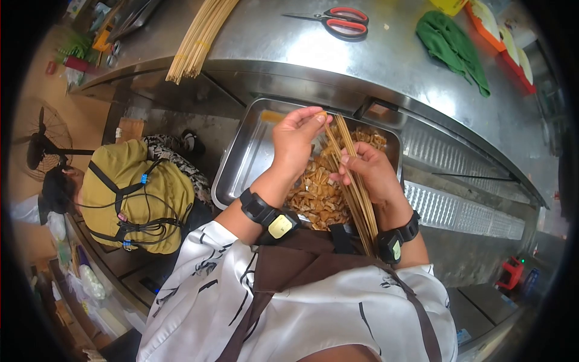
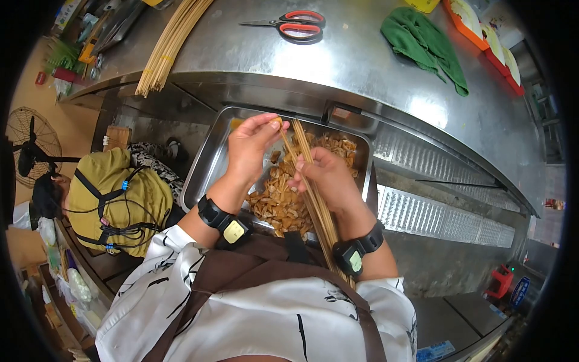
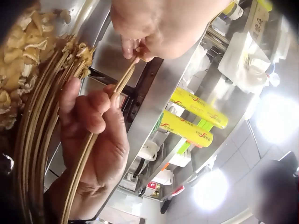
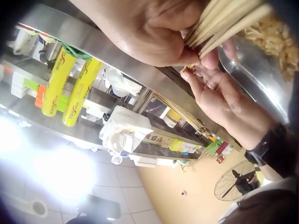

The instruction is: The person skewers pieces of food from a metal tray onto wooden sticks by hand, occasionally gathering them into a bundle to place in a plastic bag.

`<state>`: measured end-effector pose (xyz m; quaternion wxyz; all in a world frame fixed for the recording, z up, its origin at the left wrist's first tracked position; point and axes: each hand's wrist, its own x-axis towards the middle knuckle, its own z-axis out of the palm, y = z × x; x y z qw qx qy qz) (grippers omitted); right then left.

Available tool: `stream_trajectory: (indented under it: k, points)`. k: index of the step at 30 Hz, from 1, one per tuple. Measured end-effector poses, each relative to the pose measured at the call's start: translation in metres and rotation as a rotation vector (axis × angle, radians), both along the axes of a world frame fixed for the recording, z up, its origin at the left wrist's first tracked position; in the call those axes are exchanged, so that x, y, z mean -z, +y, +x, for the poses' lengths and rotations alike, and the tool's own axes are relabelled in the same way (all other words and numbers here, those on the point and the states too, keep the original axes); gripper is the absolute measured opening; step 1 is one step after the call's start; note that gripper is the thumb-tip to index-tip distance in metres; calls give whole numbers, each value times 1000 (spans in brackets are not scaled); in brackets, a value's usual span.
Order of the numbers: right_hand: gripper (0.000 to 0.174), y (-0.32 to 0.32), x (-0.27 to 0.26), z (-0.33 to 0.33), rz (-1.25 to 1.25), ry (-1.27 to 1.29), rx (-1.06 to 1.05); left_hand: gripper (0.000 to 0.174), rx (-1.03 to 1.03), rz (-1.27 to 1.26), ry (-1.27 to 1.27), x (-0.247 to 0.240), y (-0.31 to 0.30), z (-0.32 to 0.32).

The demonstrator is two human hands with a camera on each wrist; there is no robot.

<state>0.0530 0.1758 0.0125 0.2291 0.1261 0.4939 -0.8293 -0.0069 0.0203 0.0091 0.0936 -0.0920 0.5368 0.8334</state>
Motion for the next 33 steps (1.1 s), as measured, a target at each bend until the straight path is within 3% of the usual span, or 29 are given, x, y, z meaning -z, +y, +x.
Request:
stream_trajectory:
  k: [7,13,25,33]
  points:
    - [10,-1,-2,0,14,-11,21,15,-24,-65,39,6,5,4]
    - [9,-1,0,0,-20,-4,17,13,-3,23,-100,1,-1,-2]
    - [6,-3,0,0,20,28,0,18,-89,-179,89,11,4,-4]
    - [9,-1,2,0,54,38,-13,21,-89,-129,-76,14,3,-6]
